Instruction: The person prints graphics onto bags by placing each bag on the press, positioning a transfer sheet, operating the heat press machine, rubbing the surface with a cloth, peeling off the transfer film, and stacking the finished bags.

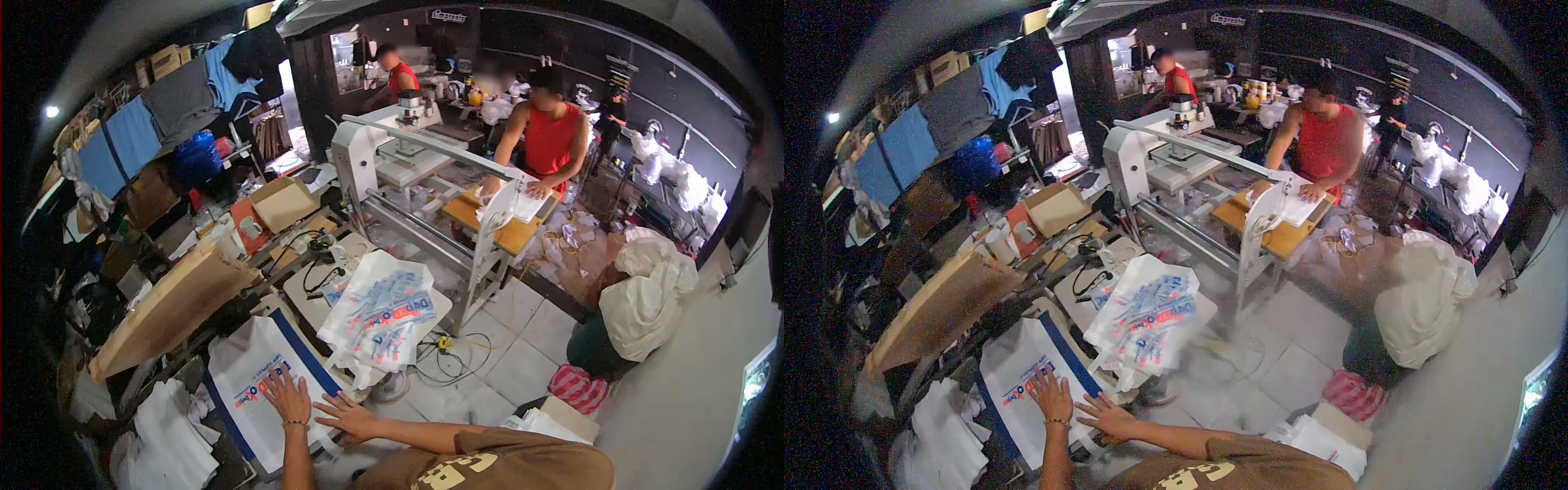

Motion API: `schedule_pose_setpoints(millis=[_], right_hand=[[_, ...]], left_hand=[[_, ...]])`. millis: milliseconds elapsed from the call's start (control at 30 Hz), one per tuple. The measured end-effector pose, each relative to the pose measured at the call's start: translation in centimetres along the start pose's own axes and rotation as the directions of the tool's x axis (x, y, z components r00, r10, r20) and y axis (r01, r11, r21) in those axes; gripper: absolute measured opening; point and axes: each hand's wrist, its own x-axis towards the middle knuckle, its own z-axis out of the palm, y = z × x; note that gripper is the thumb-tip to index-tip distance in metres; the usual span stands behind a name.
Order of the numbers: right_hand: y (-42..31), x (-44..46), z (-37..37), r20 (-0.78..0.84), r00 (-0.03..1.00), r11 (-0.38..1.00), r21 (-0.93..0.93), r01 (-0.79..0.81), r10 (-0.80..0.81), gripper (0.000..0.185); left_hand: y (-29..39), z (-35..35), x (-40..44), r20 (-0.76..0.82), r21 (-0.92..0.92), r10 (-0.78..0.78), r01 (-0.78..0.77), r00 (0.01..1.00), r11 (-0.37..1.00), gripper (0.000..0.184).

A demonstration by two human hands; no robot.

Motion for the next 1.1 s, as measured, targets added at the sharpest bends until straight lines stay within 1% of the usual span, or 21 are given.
schedule_pose_setpoints(millis=[33,67,133,167,200,267,333,400,467,533,567,733,800,833,867,933,967,1000,1033,1067,1100], right_hand=[[0.0,0.1,-0.4,0.027,1.000,0.999,-0.032,-0.010,0.010,0.108],[0.0,0.2,-0.7,0.033,0.999,1.000,-0.027,0.001,0.000,0.108],[-0.3,-0.1,-0.6,0.024,0.999,0.996,-0.092,-0.018,0.021,0.106],[0.0,-0.1,0.1,-0.036,0.999,0.999,-0.043,0.005,-0.007,0.106],[-0.3,-0.2,-0.2,-0.017,1.000,0.999,-0.036,0.026,-0.026,0.106],[-0.2,-0.1,-1.1,0.049,0.999,1.000,-0.018,-0.009,0.010,0.105],[-0.2,-0.2,-1.3,0.025,0.999,1.000,-0.005,0.027,-0.027,0.104],[-0.2,-0.1,-1.2,-0.031,0.999,1.000,0.008,0.025,-0.025,0.104],[-0.2,0.0,-1.2,0.006,1.000,1.000,0.017,0.008,-0.009,0.105],[-0.3,-0.1,-1.2,-0.005,1.000,0.998,-0.057,0.001,-0.001,0.105],[-0.3,-0.1,-1.3,-0.059,0.998,0.998,-0.057,0.014,-0.017,0.104],[-0.7,-0.1,-2.1,0.007,1.000,0.998,0.068,-0.012,0.011,0.104],[-1.0,0.0,-2.4,-0.030,0.999,1.000,-0.022,-0.015,0.015,0.110],[-0.9,-0.1,-2.6,0.052,0.998,0.998,0.052,-0.033,0.030,0.104],[-0.6,-0.1,-2.4,0.053,0.997,0.996,0.070,-0.051,0.047,0.104],[-0.1,-0.3,-1.4,-0.034,0.999,0.999,0.032,0.014,-0.013,0.099],[0.4,-0.2,-1.5,-0.062,0.997,0.992,0.116,0.048,-0.041,0.088],[0.9,-0.8,-1.5,-0.079,0.996,0.977,0.204,0.060,-0.044,0.076],[2.1,-1.5,-0.7,-0.139,0.990,0.917,0.388,0.089,-0.037,0.070],[3.2,-2.8,0.3,-0.208,0.978,0.823,0.554,0.127,-0.011,0.065],[4.0,-4.7,-0.7,-0.178,0.983,0.789,0.611,0.070,0.051,0.059]], left_hand=[[-0.4,0.7,-0.3,-0.078,-0.017,0.070,-0.072,0.994,0.997,0.063],[-0.7,1.2,0.0,-0.077,-0.015,0.058,-0.059,0.995,0.998,0.063],[-1.4,2.0,-0.3,-0.008,-0.016,0.159,-0.159,0.987,0.987,0.062],[-1.2,1.9,-0.5,-0.029,-0.006,0.156,-0.157,0.987,0.988,0.060],[-0.9,1.3,-0.7,-0.025,-0.008,0.128,-0.129,0.991,0.992,0.060],[-0.6,0.1,-0.7,0.047,-0.012,0.132,-0.131,0.990,0.991,0.061],[-0.7,-0.6,-1.2,0.025,-0.020,0.110,-0.110,0.994,0.994,0.061],[-1.2,-1.4,-2.0,-0.042,-0.090,0.094,-0.097,0.995,0.991,0.062],[-3.1,-1.0,-2.8,-0.043,-0.067,0.038,-0.041,0.998,0.997,0.063],[-5.4,-0.6,-3.8,-0.043,0.002,-0.202,0.202,0.979,0.979,0.064],[-6.5,-0.6,-4.3,-0.064,0.031,-0.289,0.291,0.955,0.956,0.066],[-9.3,0.6,-6.2,-0.111,0.113,-0.289,0.301,0.951,0.947,0.066],[-9.1,0.6,-6.1,-0.113,0.091,-0.306,0.316,0.945,0.944,0.065],[-9.0,0.6,-6.1,-0.120,0.110,-0.304,0.317,0.945,0.942,0.066],[-8.9,0.4,-6.0,-0.102,0.123,-0.293,0.305,0.951,0.944,0.066],[-8.9,0.4,-6.0,-0.107,0.172,-0.309,0.324,0.945,0.930,0.069],[-9.2,0.8,-6.2,-0.062,0.198,-0.280,0.287,0.958,0.937,0.069],[-9.6,1.2,-6.4,-0.149,0.137,-0.290,0.310,0.945,0.941,0.071],[-9.9,1.9,-6.1,-0.235,0.065,-0.300,0.323,0.925,0.944,0.073],[-10.2,2.1,-6.0,-0.250,0.080,-0.302,0.331,0.920,0.940,0.078],[-11.1,2.3,-6.2,-0.267,0.077,-0.263,0.292,0.927,0.953,0.079]])
